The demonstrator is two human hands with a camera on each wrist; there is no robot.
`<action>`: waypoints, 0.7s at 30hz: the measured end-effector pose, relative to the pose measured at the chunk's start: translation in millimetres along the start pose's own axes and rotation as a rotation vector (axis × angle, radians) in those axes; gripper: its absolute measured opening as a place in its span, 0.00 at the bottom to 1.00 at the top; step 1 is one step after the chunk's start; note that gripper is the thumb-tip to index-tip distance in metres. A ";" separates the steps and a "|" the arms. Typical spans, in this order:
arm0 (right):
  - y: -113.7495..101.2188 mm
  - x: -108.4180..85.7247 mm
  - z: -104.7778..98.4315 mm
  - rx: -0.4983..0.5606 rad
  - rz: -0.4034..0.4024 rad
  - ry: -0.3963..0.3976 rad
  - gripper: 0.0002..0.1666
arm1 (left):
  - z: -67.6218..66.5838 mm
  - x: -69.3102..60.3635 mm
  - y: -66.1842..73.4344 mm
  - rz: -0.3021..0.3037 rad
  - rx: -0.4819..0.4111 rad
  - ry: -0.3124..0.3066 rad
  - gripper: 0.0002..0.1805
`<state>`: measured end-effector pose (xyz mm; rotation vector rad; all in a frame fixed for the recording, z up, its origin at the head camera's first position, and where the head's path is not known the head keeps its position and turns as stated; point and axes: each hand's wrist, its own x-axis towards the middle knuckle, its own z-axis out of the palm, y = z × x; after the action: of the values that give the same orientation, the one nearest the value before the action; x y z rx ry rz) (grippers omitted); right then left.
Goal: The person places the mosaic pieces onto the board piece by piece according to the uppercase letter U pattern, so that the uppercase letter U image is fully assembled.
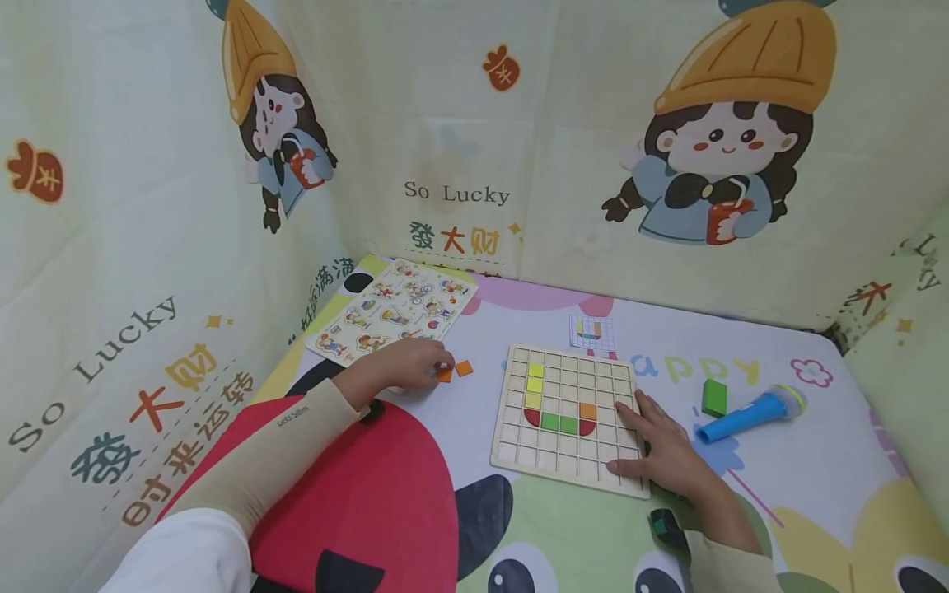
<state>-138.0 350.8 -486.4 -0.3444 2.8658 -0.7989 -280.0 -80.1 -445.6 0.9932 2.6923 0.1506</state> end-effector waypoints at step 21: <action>3.6 1.8 2.0 0.002 0.024 -0.007 0.64 | -5.7 -0.5 4.3 0.030 0.063 -0.033 0.18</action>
<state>-140.0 352.3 -490.1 -0.3117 2.8567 -0.7945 -278.5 -77.2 -439.2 1.0447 2.6680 0.0549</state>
